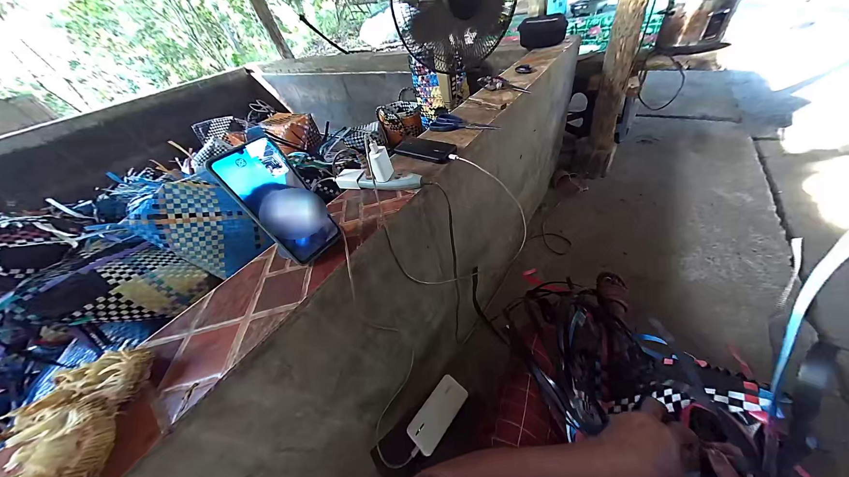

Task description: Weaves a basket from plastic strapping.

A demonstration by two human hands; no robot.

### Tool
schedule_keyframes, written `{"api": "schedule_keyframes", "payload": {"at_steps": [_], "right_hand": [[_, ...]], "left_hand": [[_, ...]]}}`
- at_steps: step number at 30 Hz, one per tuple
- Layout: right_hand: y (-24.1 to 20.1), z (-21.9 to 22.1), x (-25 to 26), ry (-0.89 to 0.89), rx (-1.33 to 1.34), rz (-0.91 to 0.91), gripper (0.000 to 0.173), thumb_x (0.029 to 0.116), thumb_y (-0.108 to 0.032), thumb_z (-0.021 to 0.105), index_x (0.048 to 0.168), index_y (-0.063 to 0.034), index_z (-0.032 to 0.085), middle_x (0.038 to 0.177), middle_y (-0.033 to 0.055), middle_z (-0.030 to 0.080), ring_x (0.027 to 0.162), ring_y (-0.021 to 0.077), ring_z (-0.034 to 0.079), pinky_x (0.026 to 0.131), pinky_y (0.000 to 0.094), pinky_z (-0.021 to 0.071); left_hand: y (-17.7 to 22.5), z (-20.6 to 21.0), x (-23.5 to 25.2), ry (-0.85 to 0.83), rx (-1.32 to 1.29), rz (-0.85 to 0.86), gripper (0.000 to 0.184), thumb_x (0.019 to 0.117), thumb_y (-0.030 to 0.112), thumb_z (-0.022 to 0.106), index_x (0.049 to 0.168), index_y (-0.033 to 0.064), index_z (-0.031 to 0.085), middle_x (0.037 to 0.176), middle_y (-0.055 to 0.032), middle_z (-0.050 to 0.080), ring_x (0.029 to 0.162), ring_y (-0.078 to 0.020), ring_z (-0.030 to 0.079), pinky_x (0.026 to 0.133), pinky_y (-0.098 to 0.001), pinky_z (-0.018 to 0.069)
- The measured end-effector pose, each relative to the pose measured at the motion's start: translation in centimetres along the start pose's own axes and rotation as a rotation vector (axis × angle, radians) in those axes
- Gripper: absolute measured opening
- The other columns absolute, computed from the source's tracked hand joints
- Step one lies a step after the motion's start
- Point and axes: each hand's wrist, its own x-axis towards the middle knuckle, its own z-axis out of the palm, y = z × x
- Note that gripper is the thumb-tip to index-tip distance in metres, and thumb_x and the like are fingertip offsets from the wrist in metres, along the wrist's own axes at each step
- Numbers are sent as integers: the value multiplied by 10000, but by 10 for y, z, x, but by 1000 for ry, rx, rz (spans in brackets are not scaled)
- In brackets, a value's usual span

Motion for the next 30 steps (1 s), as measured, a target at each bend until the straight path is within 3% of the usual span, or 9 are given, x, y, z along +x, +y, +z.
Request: {"api": "schedule_keyframes", "payload": {"at_steps": [4, 7, 10, 12, 16, 20, 24, 28, 30], "right_hand": [[8, 3, -2, -29, 266, 122, 283, 1041, -113, 502, 1225, 95, 558, 1105, 47, 684, 1040, 69, 667, 985, 306, 555], [9, 4, -5, -8, 341, 185, 215, 1057, -121, 467, 1179, 28, 561, 1027, -10, 699, 958, 81, 702, 928, 322, 594], [0, -2, -6, 29, 63, -48, 295, 1027, -146, 598, 1128, 129, 624, 1011, 83, 748, 938, 86, 735, 923, 309, 594], [-16, -4, -12, 78, -89, -181, 274, 996, -171, 654, 1022, 100, 688, 961, 75, 763, 902, 37, 727, 905, 261, 584], [-5, -7, -13, -112, -353, 303, 500, 1045, -307, 565, 1322, 109, 570, 1209, 265, 659, 1111, 273, 655, 1015, 463, 503], [-5, 3, -3, -60, -26, 418, 225, 1031, -171, 518, 1078, 36, 593, 783, -18, 589, 649, 33, 577, 664, 250, 536], [-26, 10, 19, -9, -46, 304, 194, 1007, -124, 589, 982, 65, 629, 703, -22, 545, 594, 27, 503, 627, 242, 473], [-78, 1, 25, 48, -47, -69, 245, 884, -4, 704, 1074, 132, 630, 921, 31, 692, 844, -76, 627, 841, 156, 538], [-67, -6, 30, -4, -168, -65, 354, 895, -37, 712, 1187, 140, 619, 1082, 152, 704, 1005, 46, 661, 959, 247, 535]], "left_hand": [[-8, 6, 47, -150, 21, -207, 384, 1080, 283, 506, 1328, 5, 597, 1191, -271, 679, 1148, -449, 654, 943, -659, 508], [-9, 7, 54, -198, 75, -235, 422, 1056, 360, 567, 1349, 58, 601, 1215, -233, 688, 1170, -435, 646, 943, -675, 486], [-21, 13, 57, -202, 151, -173, 357, 1072, 309, 531, 1329, 106, 673, 1300, -193, 676, 1236, -406, 622, 969, -672, 478], [-28, 15, 58, -201, 162, -149, 343, 1082, 277, 496, 1288, 103, 708, 1297, -187, 685, 1245, -397, 622, 983, -661, 476], [-33, 14, 60, -170, 135, -129, 332, 1071, 243, 503, 1211, 39, 723, 1277, -218, 677, 1259, -400, 606, 1028, -636, 463], [-46, 29, 60, -115, 156, 97, 298, 1055, 218, 560, 1146, 11, 755, 1161, -227, 726, 1196, -408, 637, 1097, -580, 416], [-42, 33, 50, -101, 176, 108, 244, 966, 86, 647, 1172, -19, 725, 1211, -266, 690, 1206, -447, 610, 1079, -614, 403], [-45, 32, 52, -103, 147, 33, 243, 1013, 125, 585, 1177, -3, 711, 1218, -250, 677, 1209, -421, 610, 1080, -610, 412], [-49, 29, 55, -93, 84, -7, 276, 1047, 150, 536, 1186, -16, 706, 1223, -250, 678, 1215, -413, 613, 1079, -611, 417]]}}
